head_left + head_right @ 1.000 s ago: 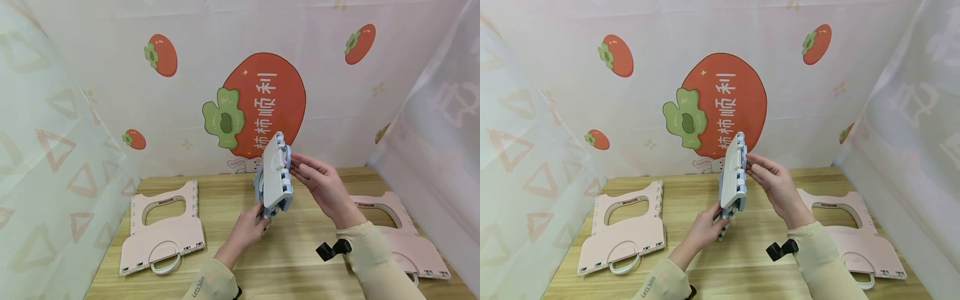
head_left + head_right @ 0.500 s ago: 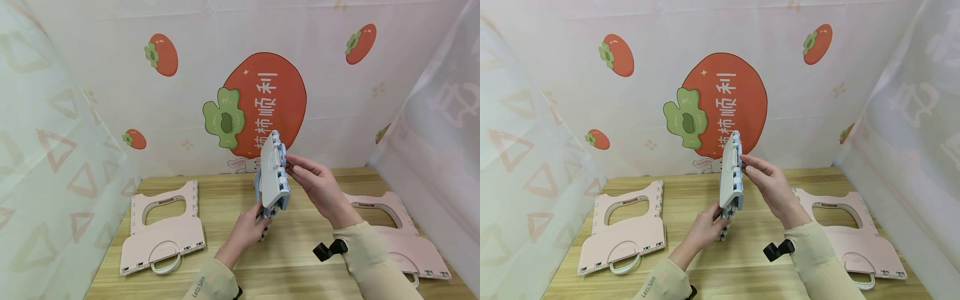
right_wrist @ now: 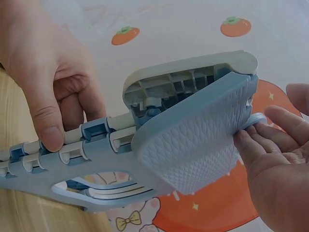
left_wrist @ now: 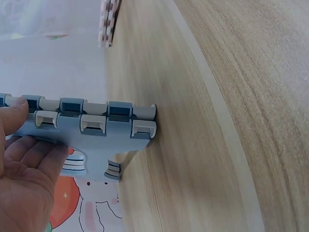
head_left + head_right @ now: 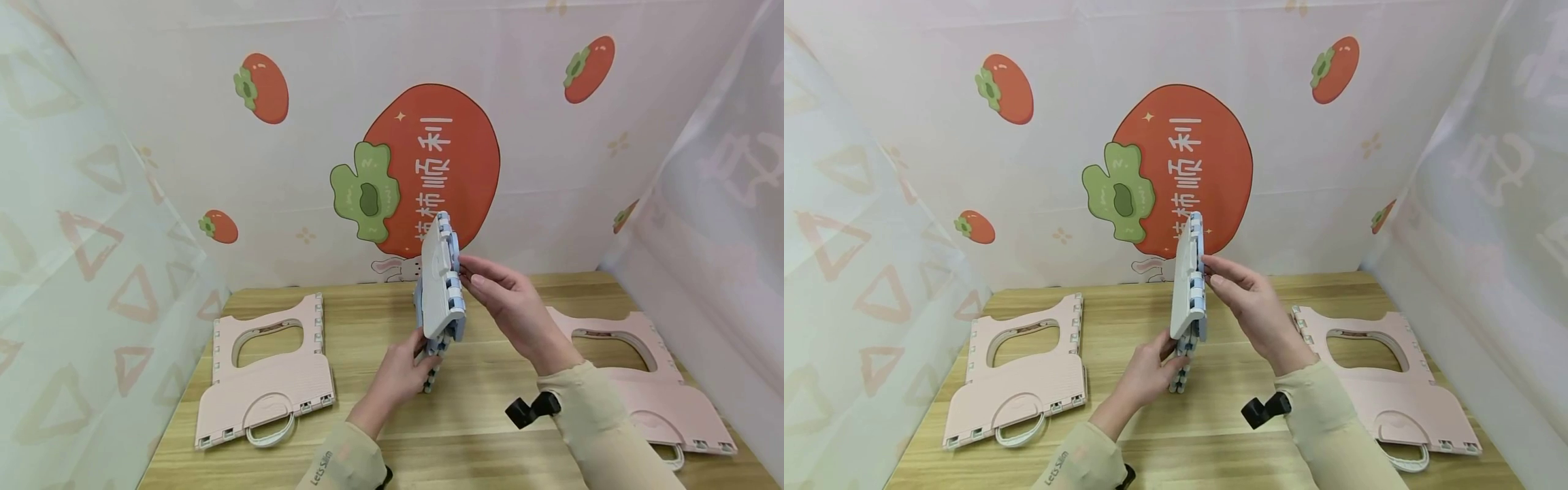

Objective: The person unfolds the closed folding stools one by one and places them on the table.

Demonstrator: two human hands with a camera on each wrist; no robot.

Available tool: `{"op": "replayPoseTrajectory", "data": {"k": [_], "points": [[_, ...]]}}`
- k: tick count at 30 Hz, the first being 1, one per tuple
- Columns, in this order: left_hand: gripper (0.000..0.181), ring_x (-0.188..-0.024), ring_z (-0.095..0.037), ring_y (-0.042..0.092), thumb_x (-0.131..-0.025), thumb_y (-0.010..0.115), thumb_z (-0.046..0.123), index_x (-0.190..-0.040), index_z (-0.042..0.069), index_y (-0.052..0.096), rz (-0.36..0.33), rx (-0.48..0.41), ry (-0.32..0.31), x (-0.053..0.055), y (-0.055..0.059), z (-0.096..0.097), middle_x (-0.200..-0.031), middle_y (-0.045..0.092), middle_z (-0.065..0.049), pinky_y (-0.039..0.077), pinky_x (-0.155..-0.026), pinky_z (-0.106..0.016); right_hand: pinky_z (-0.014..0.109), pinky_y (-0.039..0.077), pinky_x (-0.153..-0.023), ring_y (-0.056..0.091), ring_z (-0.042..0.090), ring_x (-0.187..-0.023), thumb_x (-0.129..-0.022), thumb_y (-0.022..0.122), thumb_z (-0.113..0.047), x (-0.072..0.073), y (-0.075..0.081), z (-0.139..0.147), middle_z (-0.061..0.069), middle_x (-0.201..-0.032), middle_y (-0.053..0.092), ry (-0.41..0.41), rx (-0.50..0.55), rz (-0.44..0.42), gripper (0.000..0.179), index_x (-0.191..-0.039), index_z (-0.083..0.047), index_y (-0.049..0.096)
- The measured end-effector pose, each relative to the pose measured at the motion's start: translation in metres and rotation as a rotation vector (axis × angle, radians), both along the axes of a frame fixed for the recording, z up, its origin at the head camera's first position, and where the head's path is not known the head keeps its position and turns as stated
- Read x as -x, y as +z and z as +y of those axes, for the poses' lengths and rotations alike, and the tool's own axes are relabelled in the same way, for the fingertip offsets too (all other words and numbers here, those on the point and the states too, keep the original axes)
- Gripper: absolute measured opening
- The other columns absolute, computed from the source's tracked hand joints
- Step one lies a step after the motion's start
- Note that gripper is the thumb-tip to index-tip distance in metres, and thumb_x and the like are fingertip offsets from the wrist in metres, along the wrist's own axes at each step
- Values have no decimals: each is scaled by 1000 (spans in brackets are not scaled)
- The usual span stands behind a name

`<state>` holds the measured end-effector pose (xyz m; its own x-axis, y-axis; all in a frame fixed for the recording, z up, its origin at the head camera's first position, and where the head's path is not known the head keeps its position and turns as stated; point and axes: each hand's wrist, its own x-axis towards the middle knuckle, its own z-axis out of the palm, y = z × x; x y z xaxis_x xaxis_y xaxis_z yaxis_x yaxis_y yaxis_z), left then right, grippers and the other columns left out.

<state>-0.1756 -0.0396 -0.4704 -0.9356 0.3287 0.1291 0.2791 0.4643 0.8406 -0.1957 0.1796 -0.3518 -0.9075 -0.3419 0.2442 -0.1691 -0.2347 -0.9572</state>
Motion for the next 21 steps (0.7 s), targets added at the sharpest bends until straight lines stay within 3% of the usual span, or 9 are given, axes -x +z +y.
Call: {"op": "replayPoseTrajectory", "data": {"k": [21], "points": [[54,-131,-30,59,-99,68,17,-148,7,49,-21,-33,-18,3,-4,-3,-143,60,-18,52,-105,-41,33,38,-117,48,22,-142,-107,47,-4,-4,-14,0,19,-160,41,30,100,42,49,-154,6,37]]}}
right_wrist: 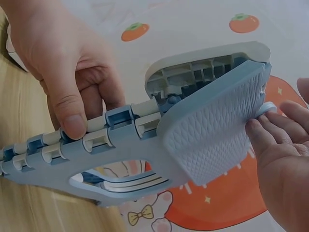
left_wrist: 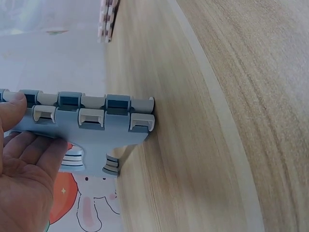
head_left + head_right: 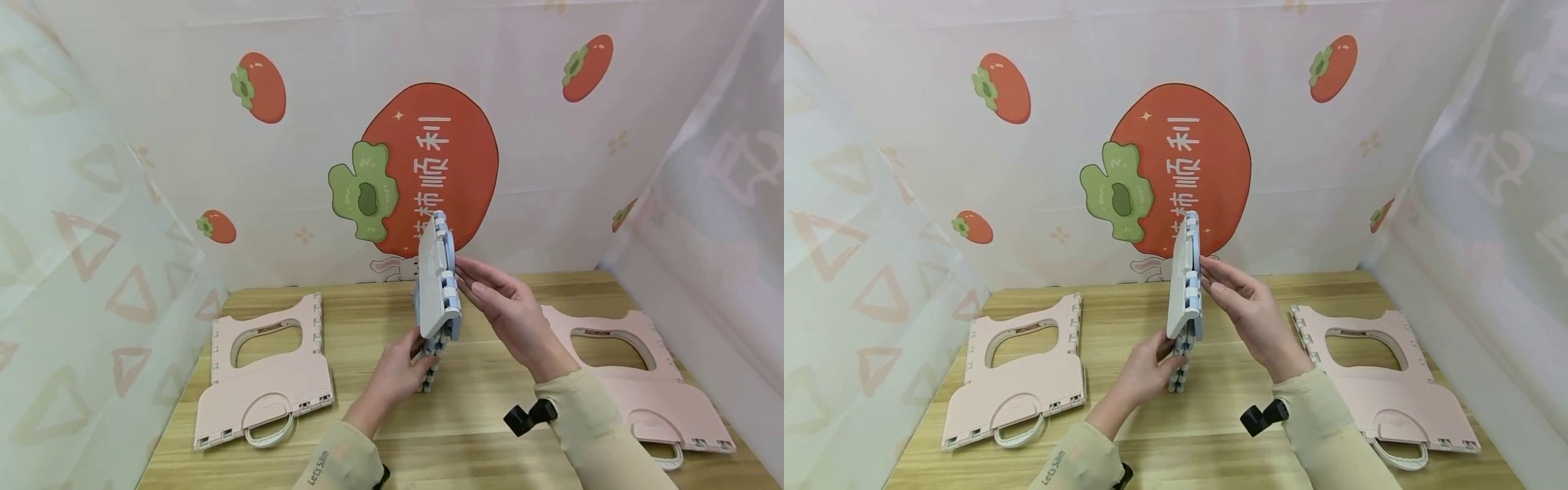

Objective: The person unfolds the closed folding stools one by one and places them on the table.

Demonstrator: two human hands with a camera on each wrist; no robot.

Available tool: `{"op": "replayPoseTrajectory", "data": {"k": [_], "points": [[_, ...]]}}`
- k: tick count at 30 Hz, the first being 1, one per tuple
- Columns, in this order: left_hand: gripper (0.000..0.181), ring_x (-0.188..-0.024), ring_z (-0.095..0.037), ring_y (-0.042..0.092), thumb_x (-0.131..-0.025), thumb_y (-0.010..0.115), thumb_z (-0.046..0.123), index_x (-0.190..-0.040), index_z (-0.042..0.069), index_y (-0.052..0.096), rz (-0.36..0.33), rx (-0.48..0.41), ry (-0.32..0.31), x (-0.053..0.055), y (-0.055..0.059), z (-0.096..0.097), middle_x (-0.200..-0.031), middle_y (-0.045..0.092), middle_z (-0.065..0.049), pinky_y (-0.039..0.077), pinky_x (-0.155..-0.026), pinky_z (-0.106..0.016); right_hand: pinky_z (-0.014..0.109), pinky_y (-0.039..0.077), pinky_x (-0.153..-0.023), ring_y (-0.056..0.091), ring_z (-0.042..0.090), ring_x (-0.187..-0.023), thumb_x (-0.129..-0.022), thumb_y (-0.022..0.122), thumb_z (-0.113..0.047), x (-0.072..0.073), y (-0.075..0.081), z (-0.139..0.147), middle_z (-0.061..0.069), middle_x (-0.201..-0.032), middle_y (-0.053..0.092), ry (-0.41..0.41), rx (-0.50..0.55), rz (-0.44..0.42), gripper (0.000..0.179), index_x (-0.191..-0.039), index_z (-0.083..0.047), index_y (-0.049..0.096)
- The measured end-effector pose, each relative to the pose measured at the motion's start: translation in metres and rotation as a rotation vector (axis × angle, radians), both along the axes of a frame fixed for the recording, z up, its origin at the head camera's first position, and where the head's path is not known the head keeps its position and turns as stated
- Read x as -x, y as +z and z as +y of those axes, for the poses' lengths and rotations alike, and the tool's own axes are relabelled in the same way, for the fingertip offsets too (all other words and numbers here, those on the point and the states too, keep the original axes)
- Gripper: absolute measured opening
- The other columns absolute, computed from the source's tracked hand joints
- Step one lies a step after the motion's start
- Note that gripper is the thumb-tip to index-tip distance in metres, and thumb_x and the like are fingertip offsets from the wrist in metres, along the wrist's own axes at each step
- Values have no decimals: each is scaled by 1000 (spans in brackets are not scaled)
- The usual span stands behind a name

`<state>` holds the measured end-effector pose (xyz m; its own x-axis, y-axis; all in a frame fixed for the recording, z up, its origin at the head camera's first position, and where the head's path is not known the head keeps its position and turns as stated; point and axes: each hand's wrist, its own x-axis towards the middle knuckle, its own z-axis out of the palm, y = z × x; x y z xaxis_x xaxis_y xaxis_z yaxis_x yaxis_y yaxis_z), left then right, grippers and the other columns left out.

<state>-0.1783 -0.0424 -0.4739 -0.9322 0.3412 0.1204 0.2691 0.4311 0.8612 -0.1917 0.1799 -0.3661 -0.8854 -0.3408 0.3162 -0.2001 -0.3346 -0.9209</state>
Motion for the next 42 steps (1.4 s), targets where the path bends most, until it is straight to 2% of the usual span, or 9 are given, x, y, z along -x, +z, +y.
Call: {"op": "replayPoseTrajectory", "data": {"k": [9,14,19,24,33,37,42], "points": [[54,-132,-31,58,-99,68,16,-149,8,48,-7,-4,-6,1,-1,0,-144,59,-18,52,-105,-41,36,40,-116,49,24,-142,-107,50,-5,-2,-9,5,14,-154,50,-39,-15,-12,49,-152,9,38],[53,-131,-30,59,-99,68,16,-148,7,49,1,-2,-3,0,0,0,-143,59,-18,52,-105,-40,36,44,-113,54,22,-138,-107,55,-13,-2,-18,8,15,-153,51,-96,-134,-63,52,-152,7,39],[52,-131,-30,59,-99,68,15,-147,6,50,0,-6,-4,0,2,1,-142,60,-18,52,-105,-40,35,50,-107,61,13,-128,-105,60,-18,-2,-28,9,20,-152,51,-133,-249,-154,53,-151,4,44],[51,-132,-30,59,-99,68,16,-147,9,50,-13,-1,-7,0,2,1,-143,60,-17,52,-106,-41,35,51,-106,63,11,-124,-104,61,-19,-3,-38,9,20,-151,51,-131,-306,-210,53,-151,2,46],[50,-132,-27,59,-100,68,17,-146,11,51,-8,3,-11,0,2,2,-144,60,-14,51,-106,-40,39,47,-111,61,18,-127,-103,63,-29,-3,-59,9,15,-145,59,-119,-432,-247,56,-150,-3,49],[49,-132,-27,59,-99,68,16,-145,10,52,2,6,-12,0,3,3,-143,60,-15,51,-106,-40,41,45,-112,60,20,-128,-103,63,-28,-4,-66,7,13,-143,61,-99,-439,-268,53,-148,-5,52],[51,-132,-27,58,-99,68,15,-148,11,50,-7,2,-12,0,2,3,-145,59,-14,51,-107,-41,42,44,-115,57,25,-133,-104,61,-31,-6,-71,5,15,-147,57,-64,-429,-266,52,-148,-3,53]]}}
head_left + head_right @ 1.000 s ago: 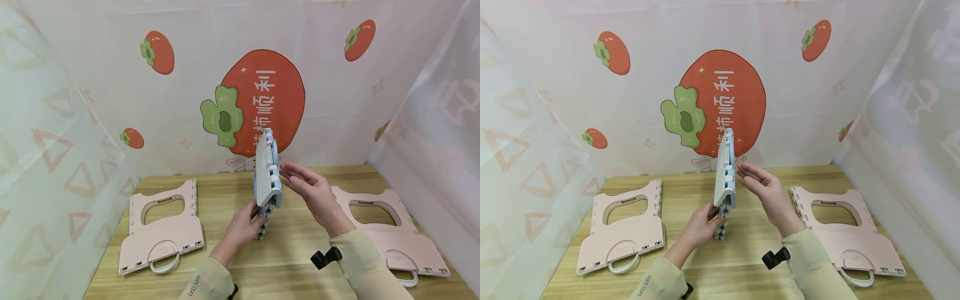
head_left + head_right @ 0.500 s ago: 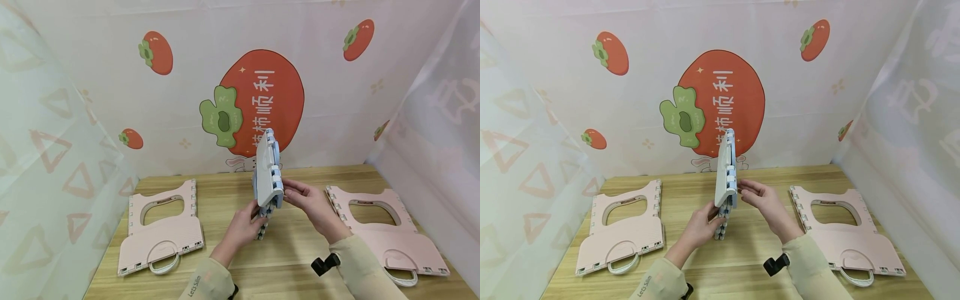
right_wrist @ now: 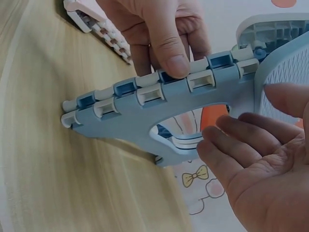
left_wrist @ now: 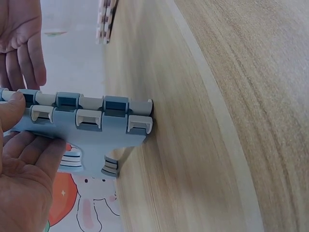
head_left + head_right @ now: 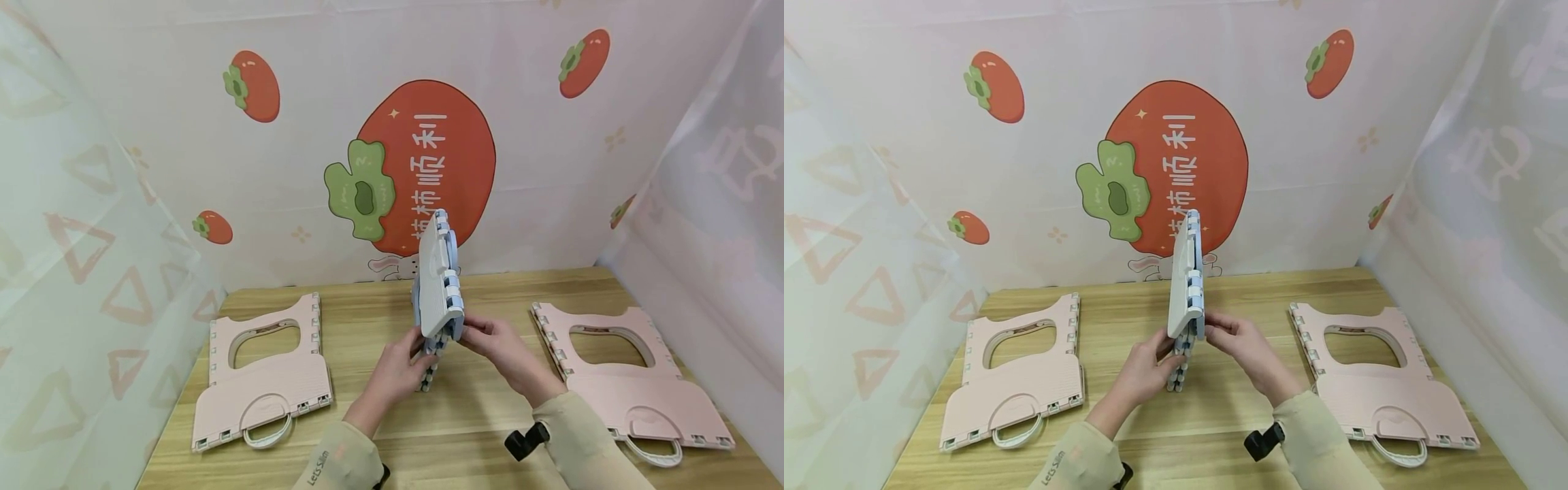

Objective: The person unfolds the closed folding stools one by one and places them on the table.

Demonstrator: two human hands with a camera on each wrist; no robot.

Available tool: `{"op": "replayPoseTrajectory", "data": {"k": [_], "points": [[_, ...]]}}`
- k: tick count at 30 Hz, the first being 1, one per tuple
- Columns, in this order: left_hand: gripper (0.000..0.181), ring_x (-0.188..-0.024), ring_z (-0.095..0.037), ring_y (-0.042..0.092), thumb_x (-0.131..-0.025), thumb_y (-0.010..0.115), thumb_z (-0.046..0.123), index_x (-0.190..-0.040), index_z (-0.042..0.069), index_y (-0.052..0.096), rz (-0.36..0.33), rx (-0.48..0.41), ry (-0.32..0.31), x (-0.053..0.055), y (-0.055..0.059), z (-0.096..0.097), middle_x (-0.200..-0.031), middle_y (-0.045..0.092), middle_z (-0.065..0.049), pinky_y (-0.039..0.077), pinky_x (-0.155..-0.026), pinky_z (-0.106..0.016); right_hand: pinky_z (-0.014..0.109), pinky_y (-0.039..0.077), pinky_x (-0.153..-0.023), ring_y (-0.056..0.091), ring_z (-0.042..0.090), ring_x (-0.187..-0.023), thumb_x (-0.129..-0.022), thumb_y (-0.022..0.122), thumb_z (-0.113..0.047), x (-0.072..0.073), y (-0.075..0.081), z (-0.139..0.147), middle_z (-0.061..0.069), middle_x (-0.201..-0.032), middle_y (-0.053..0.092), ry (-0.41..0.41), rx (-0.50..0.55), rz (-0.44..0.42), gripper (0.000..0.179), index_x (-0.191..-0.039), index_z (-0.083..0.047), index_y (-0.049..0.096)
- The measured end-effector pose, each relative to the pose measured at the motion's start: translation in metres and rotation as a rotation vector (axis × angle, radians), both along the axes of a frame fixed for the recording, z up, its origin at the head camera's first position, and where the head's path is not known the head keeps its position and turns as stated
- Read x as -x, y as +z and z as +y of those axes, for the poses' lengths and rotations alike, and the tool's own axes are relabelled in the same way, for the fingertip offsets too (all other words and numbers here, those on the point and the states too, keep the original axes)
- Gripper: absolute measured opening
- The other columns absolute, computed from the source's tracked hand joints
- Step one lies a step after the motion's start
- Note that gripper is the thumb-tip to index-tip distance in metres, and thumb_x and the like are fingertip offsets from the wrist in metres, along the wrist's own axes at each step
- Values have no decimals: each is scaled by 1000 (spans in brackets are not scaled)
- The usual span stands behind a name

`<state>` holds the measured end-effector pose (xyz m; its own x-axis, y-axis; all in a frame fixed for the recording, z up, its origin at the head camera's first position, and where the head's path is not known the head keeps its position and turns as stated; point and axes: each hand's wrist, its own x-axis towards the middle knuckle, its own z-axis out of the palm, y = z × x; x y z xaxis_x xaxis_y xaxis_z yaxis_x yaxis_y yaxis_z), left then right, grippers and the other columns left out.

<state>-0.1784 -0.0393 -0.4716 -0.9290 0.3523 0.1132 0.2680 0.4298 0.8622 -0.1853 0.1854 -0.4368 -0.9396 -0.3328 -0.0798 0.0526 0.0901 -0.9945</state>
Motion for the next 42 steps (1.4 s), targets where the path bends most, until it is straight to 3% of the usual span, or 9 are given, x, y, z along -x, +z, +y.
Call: {"op": "replayPoseTrajectory", "data": {"k": [6,18,25,32,42], "points": [[53,-133,-28,58,-100,67,17,-150,11,48,-18,-15,4,-1,1,-1,-146,57,-15,51,-106,-41,43,43,-115,54,28,-135,-106,57,-34,-2,-3,-3,16,-148,55,46,32,-16,52,-147,-3,54],[53,-131,-28,59,-98,69,15,-147,4,50,23,-7,26,-2,0,-4,-143,59,-18,51,-106,-41,45,43,-114,53,37,-136,-108,49,-41,-7,-11,-8,24,-147,53,87,19,-26,60,-147,4,50],[53,-131,-29,59,-99,68,18,-146,4,51,-6,6,52,-2,-2,-8,-142,60,-17,50,-107,-43,45,41,-116,47,40,-140,-108,51,-32,-10,-16,-9,24,-152,48,151,6,3,59,-153,6,40],[50,-130,-31,60,-98,69,17,-144,3,53,2,-15,50,-2,-3,-11,-140,61,-19,50,-106,-43,46,47,-111,49,36,-139,-102,65,-22,-13,-16,-19,20,-151,52,108,-90,22,62,-154,0,41],[48,-130,-29,60,-100,67,19,-144,6,53,18,-10,39,-4,-3,-14,-141,60,-17,51,-106,-42,44,54,-103,61,30,-128,-96,74,-31,-12,-14,-37,15,-139,63,20,-206,86,57,-144,-6,57]]}}
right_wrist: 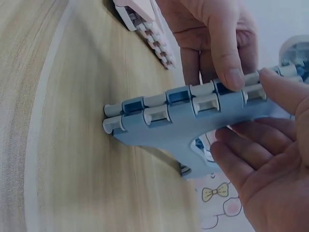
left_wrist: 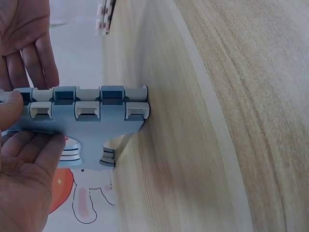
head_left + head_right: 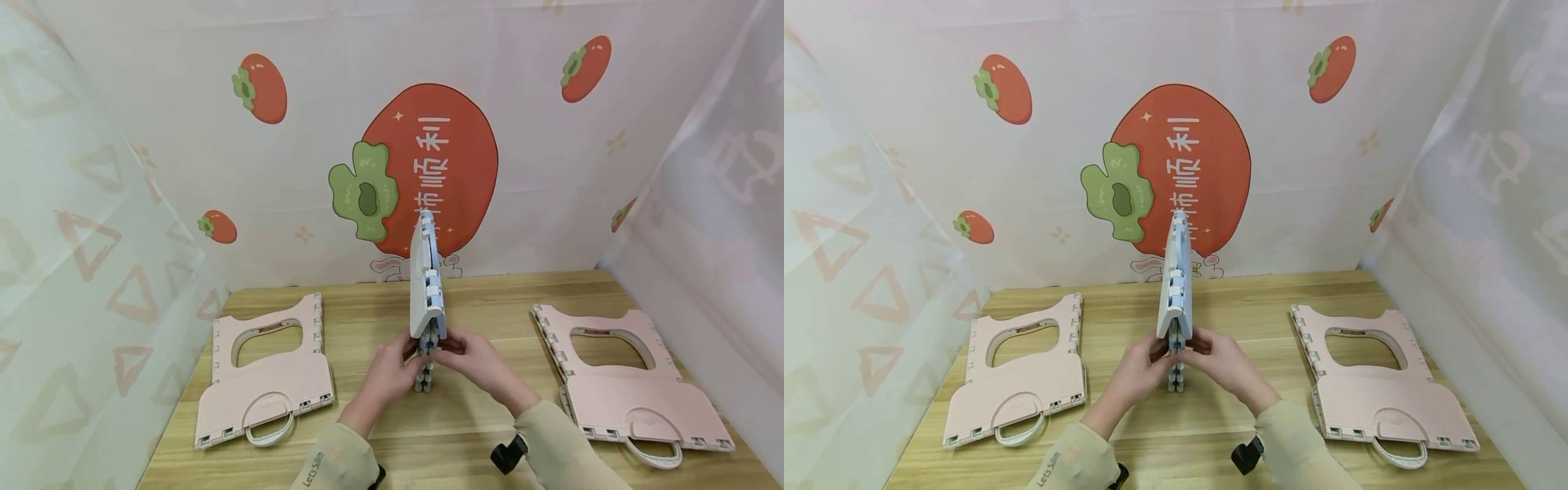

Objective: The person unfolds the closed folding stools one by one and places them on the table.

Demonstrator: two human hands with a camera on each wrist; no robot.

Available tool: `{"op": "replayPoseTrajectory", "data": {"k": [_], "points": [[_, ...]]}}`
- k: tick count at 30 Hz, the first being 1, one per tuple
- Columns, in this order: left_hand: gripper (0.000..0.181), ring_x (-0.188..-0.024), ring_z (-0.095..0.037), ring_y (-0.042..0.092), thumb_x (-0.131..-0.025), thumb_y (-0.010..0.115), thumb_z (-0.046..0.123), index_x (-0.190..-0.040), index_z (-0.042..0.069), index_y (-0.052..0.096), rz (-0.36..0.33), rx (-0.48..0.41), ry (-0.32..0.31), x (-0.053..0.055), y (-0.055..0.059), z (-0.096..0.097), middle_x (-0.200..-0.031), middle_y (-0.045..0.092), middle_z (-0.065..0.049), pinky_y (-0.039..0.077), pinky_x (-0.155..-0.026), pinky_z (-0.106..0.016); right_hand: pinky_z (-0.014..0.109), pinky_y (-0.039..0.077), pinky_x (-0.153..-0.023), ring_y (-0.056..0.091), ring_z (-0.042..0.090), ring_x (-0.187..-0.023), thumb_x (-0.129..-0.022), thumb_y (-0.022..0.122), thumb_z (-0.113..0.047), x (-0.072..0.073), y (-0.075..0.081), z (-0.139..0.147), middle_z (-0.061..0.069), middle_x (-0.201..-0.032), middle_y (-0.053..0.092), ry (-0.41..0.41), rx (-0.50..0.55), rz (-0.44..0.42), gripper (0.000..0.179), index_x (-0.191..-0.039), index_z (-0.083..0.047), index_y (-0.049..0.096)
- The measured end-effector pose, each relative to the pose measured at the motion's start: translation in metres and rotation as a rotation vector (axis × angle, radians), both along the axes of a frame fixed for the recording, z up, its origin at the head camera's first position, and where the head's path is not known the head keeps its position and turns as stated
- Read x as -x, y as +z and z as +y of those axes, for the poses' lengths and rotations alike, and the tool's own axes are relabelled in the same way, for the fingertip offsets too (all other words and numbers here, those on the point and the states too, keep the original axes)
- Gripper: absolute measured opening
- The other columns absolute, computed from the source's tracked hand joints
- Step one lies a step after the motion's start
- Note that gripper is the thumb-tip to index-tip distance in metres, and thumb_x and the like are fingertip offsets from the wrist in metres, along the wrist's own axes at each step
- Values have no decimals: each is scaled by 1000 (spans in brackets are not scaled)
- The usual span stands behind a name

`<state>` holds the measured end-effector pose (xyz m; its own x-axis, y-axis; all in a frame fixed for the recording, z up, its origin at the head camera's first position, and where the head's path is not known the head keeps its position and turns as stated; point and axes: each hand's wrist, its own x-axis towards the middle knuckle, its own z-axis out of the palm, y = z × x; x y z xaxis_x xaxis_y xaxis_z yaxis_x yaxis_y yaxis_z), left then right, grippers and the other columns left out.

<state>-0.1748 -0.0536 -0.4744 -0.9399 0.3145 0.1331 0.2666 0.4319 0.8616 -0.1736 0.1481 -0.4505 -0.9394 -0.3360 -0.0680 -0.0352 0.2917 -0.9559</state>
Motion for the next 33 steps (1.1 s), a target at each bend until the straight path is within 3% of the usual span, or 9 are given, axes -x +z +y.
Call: {"op": "replayPoseTrajectory", "data": {"k": [6,18,33], "points": [[46,-129,-28,61,-100,65,16,-143,6,54,33,-9,-16,0,-2,-1,-139,62,-16,52,-105,-41,45,56,-99,66,27,-120,-92,78,-35,3,0,-8,10,-129,69,-70,-75,53,54,-137,-9,63],[47,-131,-30,59,-101,66,21,-144,5,53,-1,-12,-12,1,-2,-1,-142,59,-18,51,-106,-42,41,60,-92,69,27,-115,-95,75,-24,5,0,-11,13,-126,71,-45,-172,184,46,-135,-6,63],[49,-131,-28,59,-100,67,25,-145,9,54,-10,-8,-5,1,-1,-4,-142,60,-15,51,-106,-43,41,60,-91,70,28,-113,-96,74,-27,6,2,-12,15,-123,71,-42,-221,208,43,-130,-3,64]]}}
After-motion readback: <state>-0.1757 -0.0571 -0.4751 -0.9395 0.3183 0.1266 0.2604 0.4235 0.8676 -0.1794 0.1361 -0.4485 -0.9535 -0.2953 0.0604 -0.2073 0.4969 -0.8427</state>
